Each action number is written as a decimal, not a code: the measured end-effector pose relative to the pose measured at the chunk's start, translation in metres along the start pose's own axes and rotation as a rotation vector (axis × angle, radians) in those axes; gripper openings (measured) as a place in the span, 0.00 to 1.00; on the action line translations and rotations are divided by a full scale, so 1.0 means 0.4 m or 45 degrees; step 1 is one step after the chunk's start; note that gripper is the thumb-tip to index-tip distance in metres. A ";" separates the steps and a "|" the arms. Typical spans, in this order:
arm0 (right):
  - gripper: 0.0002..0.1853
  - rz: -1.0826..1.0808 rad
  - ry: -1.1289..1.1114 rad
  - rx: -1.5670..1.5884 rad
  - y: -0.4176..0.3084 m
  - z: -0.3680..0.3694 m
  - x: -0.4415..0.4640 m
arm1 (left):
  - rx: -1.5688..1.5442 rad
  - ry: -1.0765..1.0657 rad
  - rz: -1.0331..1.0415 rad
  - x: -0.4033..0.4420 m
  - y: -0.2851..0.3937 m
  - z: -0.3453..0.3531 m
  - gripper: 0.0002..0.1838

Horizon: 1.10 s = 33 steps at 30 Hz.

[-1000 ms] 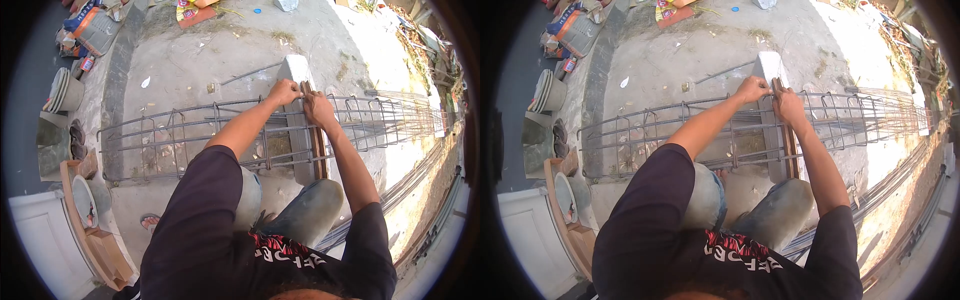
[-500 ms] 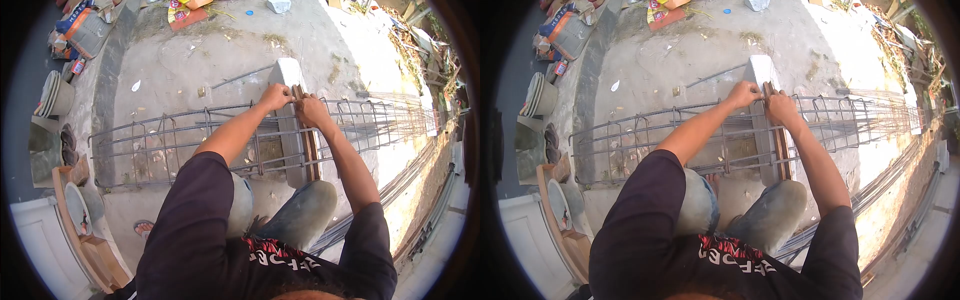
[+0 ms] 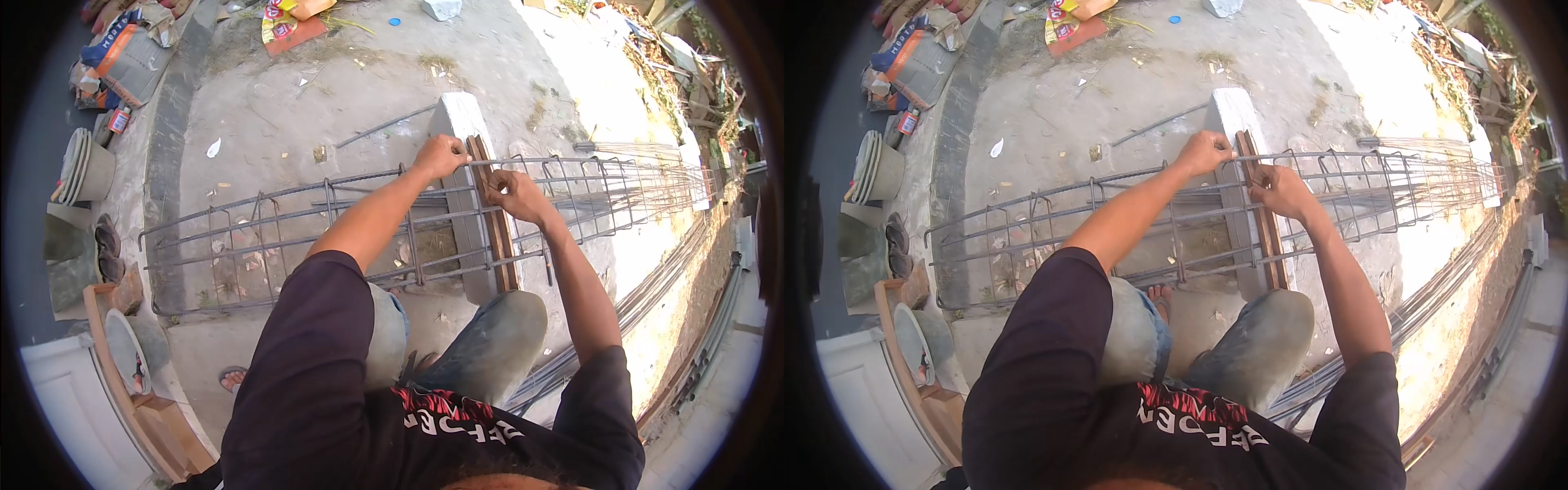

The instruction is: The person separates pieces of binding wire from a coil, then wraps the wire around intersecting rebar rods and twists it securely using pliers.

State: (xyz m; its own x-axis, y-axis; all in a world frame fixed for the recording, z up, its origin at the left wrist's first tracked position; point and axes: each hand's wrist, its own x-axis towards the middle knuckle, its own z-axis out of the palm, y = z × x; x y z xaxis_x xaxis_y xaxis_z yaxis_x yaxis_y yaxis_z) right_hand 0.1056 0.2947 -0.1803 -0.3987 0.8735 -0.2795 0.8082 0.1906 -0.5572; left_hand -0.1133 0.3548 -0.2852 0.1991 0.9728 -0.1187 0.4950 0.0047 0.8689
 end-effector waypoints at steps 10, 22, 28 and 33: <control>0.13 0.160 -0.032 0.919 -0.066 -0.004 -0.040 | 0.007 0.024 0.059 -0.006 0.001 -0.003 0.14; 0.06 -0.620 0.538 -0.732 -0.118 -0.129 0.220 | 0.089 -0.017 0.120 -0.058 0.044 -0.028 0.21; 0.09 -0.181 0.146 -1.106 -0.087 -0.090 0.354 | 0.101 0.081 -0.077 -0.041 0.054 -0.006 0.19; 0.09 -0.183 -0.658 -1.020 -0.102 -0.094 0.272 | 0.092 0.095 -0.067 -0.021 0.031 -0.003 0.17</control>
State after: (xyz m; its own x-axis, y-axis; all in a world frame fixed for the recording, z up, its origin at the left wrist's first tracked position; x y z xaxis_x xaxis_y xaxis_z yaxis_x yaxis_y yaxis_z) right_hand 0.0457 0.3987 -0.1587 -0.5039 0.5494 -0.6665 0.7165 0.6968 0.0327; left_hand -0.1098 0.3470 -0.2729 0.1093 0.9861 -0.1250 0.5635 0.0422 0.8250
